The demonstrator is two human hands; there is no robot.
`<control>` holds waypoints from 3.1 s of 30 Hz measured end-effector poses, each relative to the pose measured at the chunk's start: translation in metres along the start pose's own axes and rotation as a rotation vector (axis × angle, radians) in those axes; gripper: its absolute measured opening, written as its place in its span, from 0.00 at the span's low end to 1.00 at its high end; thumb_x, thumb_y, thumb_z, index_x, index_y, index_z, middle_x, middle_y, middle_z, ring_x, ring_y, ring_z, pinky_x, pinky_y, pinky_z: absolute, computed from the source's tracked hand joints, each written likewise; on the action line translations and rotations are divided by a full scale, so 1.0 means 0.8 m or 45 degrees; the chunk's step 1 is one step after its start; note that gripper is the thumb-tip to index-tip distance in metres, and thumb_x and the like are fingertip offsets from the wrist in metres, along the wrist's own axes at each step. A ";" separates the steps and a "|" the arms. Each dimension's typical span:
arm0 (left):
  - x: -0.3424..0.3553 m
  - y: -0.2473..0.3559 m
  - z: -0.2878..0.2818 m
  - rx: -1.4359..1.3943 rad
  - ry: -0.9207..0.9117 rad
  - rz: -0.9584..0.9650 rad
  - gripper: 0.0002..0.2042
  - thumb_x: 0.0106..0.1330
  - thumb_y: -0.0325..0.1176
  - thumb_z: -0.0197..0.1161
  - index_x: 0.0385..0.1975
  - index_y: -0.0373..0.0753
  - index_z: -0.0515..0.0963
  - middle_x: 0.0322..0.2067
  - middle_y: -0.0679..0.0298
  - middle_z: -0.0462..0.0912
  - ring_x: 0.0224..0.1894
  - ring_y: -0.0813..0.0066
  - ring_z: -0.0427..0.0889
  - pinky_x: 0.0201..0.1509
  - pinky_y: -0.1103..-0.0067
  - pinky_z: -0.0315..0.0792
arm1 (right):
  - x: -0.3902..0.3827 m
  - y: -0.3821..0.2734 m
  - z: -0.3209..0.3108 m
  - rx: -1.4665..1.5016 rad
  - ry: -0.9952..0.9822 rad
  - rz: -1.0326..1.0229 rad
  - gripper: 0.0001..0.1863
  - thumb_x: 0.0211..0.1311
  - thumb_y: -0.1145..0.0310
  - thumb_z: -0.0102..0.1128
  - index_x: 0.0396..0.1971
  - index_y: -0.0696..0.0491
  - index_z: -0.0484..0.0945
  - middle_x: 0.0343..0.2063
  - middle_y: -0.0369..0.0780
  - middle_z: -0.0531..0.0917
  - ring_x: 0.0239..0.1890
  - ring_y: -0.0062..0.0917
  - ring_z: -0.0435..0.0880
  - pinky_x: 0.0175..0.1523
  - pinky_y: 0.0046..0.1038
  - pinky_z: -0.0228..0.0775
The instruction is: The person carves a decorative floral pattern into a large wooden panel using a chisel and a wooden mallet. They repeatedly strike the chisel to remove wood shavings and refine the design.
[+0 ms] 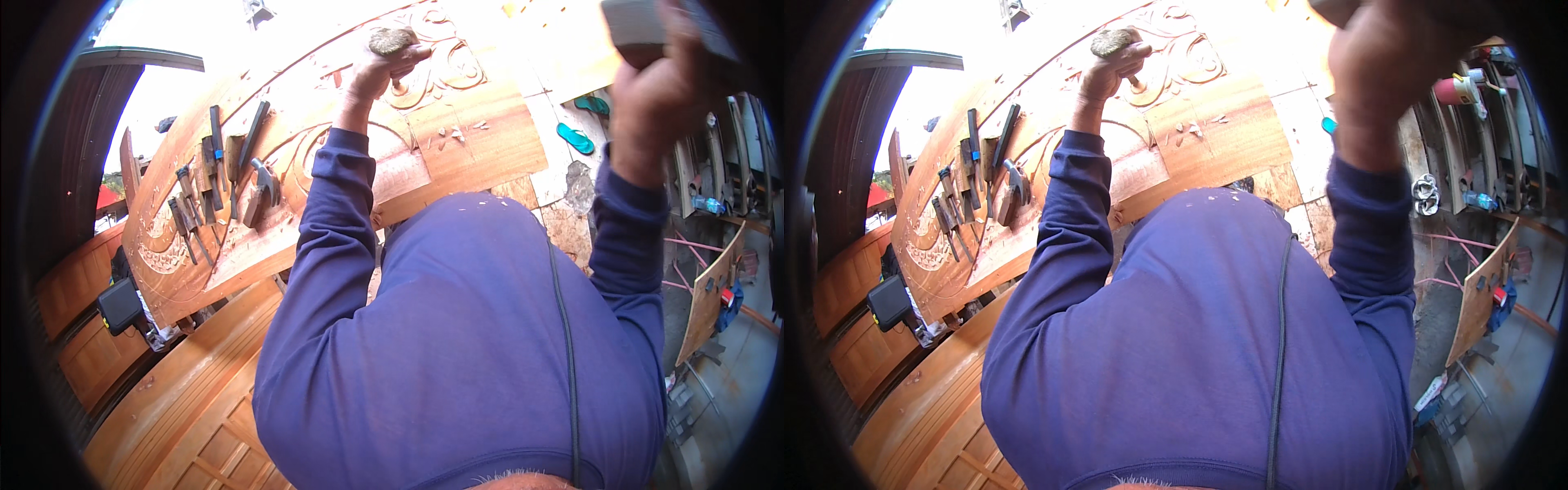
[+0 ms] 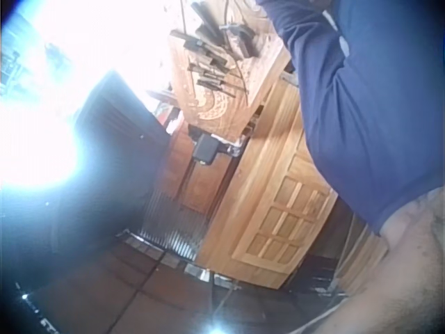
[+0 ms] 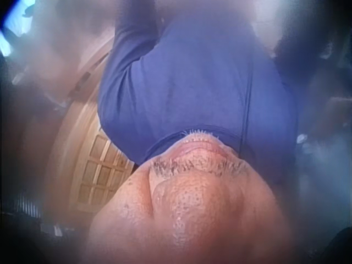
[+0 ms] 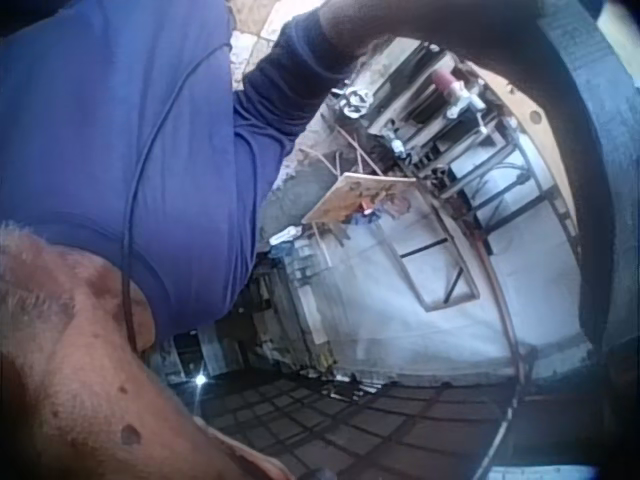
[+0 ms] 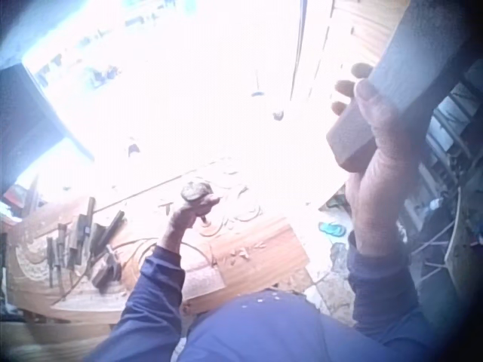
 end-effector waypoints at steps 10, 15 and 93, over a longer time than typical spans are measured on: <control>-0.006 -0.004 -0.005 0.133 -0.009 -0.064 0.10 0.62 0.33 0.75 0.36 0.38 0.82 0.27 0.72 0.77 0.26 0.83 0.73 0.31 0.81 0.65 | -0.133 0.146 0.016 -0.950 -0.759 -0.140 0.46 0.51 0.76 0.71 0.72 0.32 0.67 0.39 0.42 0.85 0.40 0.36 0.88 0.42 0.35 0.85; -0.025 -0.025 -0.027 0.341 -0.045 -0.195 0.18 0.62 0.40 0.76 0.46 0.36 0.84 0.40 0.63 0.85 0.45 0.72 0.83 0.49 0.72 0.76 | -0.161 0.175 0.001 -1.132 -1.006 -0.039 0.46 0.52 0.72 0.75 0.73 0.37 0.66 0.44 0.42 0.87 0.40 0.37 0.90 0.44 0.36 0.87; -0.004 -0.092 -0.089 -0.488 0.294 0.043 0.20 0.65 0.24 0.66 0.57 0.33 0.73 0.29 0.66 0.79 0.21 0.89 0.69 0.21 0.86 0.60 | -0.081 0.099 -0.034 -0.320 -0.210 0.587 0.14 0.58 0.74 0.69 0.43 0.60 0.77 0.24 0.32 0.77 0.18 0.14 0.73 0.22 0.20 0.63</control>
Point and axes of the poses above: each hand's wrist, its own x-axis towards the middle knuckle, its own z-axis out of the palm, y = z × x, the point moved 9 cm from there along x, towards the middle knuckle
